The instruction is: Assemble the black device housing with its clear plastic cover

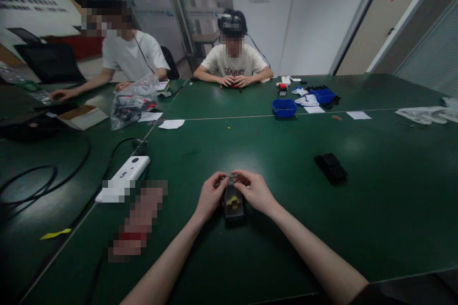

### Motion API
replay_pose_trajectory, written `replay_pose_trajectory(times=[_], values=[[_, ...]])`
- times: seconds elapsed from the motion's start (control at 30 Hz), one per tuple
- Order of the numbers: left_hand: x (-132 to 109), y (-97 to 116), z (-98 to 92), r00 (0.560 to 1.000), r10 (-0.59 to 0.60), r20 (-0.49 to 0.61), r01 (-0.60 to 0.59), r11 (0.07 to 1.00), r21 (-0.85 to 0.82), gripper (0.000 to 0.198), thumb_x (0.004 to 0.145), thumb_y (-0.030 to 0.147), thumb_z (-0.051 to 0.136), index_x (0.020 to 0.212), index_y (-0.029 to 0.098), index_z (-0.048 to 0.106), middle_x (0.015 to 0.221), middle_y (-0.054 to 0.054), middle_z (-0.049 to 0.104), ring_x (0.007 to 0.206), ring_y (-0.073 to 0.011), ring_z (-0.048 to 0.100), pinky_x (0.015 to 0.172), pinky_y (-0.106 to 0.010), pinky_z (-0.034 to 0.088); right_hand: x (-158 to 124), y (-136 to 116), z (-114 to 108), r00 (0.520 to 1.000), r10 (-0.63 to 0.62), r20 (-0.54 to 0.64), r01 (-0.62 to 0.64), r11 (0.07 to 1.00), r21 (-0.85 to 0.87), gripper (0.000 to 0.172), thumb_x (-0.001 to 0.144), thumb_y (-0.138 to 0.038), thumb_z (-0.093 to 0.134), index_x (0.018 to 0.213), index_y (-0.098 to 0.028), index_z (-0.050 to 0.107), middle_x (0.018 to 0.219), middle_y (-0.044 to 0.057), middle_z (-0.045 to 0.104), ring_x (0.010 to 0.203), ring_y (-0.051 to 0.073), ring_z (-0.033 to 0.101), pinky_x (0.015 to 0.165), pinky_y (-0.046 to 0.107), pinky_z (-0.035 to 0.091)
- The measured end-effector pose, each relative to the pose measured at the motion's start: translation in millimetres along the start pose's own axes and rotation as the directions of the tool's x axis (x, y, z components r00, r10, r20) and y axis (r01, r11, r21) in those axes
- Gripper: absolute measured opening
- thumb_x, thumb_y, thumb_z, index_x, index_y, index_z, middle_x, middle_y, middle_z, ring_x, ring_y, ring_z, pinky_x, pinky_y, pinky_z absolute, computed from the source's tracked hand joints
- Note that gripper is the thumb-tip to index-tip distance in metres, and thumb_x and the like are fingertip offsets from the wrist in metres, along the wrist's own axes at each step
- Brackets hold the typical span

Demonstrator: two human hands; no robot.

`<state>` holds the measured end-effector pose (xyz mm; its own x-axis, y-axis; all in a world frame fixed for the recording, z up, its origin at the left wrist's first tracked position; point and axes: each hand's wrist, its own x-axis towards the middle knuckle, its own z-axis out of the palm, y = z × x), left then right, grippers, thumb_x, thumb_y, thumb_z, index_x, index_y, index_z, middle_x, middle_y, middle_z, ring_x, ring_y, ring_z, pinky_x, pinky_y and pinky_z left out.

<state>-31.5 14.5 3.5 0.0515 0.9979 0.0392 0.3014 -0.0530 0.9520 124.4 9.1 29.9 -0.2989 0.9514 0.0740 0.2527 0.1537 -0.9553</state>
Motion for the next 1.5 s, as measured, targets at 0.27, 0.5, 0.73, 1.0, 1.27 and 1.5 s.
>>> replay_pose_trajectory(times=[0.27, 0.5, 0.73, 1.0, 1.27, 1.5], values=[[-1, 2, -0.4, 1.000, -0.015, 0.005, 0.016, 0.998, -0.053, 0.023, 0.077, 0.035, 0.051, 0.083, 0.014, 0.061, 0.061, 0.002, 0.056, 0.048, -0.0092, 0.049, 0.045, -0.019, 0.038, 1, 13, -3, 0.995, -0.101, -0.014, 0.094, 0.959, -0.269, 0.029, 0.077, -0.018, 0.055, 0.105, -0.023, 0.061, 0.109, 0.007, 0.053, 0.107, 0.020, 0.047, 0.095, 0.039, 0.035], [-3, 2, -0.8, 0.992, -0.097, 0.086, 0.111, 0.978, -0.176, 0.027, 0.080, 0.038, 0.045, 0.089, 0.015, 0.056, 0.058, 0.004, 0.051, 0.035, -0.0074, 0.044, 0.034, -0.018, 0.034, 1, 14, -3, 0.995, -0.084, 0.053, 0.093, 0.974, -0.205, 0.030, 0.079, -0.016, 0.050, 0.107, -0.022, 0.058, 0.105, 0.006, 0.058, 0.101, 0.020, 0.052, 0.087, 0.037, 0.040], [-3, 1, -0.8, 0.999, -0.011, 0.052, 0.015, 0.996, -0.087, 0.027, 0.071, 0.034, 0.060, 0.088, 0.013, 0.059, 0.060, 0.004, 0.049, 0.045, -0.0066, 0.044, 0.042, -0.017, 0.035, 0, 16, -4, 0.997, -0.080, 0.017, 0.082, 0.980, -0.181, 0.031, 0.080, -0.021, 0.053, 0.110, -0.021, 0.058, 0.108, 0.008, 0.060, 0.101, 0.020, 0.055, 0.086, 0.036, 0.043], [-1, -4, 0.6, 0.999, -0.008, 0.036, 0.011, 0.997, -0.076, 0.028, 0.071, 0.035, 0.060, 0.089, 0.013, 0.058, 0.062, 0.003, 0.050, 0.047, -0.0070, 0.045, 0.044, -0.017, 0.033, -2, 22, 1, 0.994, 0.056, -0.090, -0.070, 0.986, -0.154, 0.034, 0.080, -0.032, 0.053, 0.110, -0.018, 0.060, 0.103, 0.010, 0.067, 0.093, 0.022, 0.062, 0.084, 0.038, 0.046], [-2, -2, 0.4, 1.000, -0.029, -0.001, 0.028, 0.993, -0.117, 0.028, 0.071, 0.034, 0.061, 0.090, 0.013, 0.057, 0.064, 0.003, 0.049, 0.048, -0.0068, 0.045, 0.044, -0.016, 0.035, -4, 26, 6, 0.996, 0.032, -0.087, -0.046, 0.986, -0.163, 0.035, 0.083, -0.039, 0.049, 0.110, -0.020, 0.061, 0.106, 0.009, 0.066, 0.099, 0.024, 0.060, 0.087, 0.039, 0.045], [-3, 6, -1.7, 0.998, -0.004, -0.065, -0.007, 0.986, -0.165, 0.025, 0.072, 0.031, 0.060, 0.091, 0.015, 0.056, 0.071, 0.002, 0.050, 0.054, -0.0077, 0.050, 0.047, -0.016, 0.041, -7, 26, 4, 1.000, -0.024, 0.011, 0.025, 0.999, -0.030, 0.059, 0.078, -0.040, 0.057, 0.131, -0.021, 0.042, 0.125, 0.010, 0.055, 0.114, 0.024, 0.051, 0.097, 0.042, 0.038]])
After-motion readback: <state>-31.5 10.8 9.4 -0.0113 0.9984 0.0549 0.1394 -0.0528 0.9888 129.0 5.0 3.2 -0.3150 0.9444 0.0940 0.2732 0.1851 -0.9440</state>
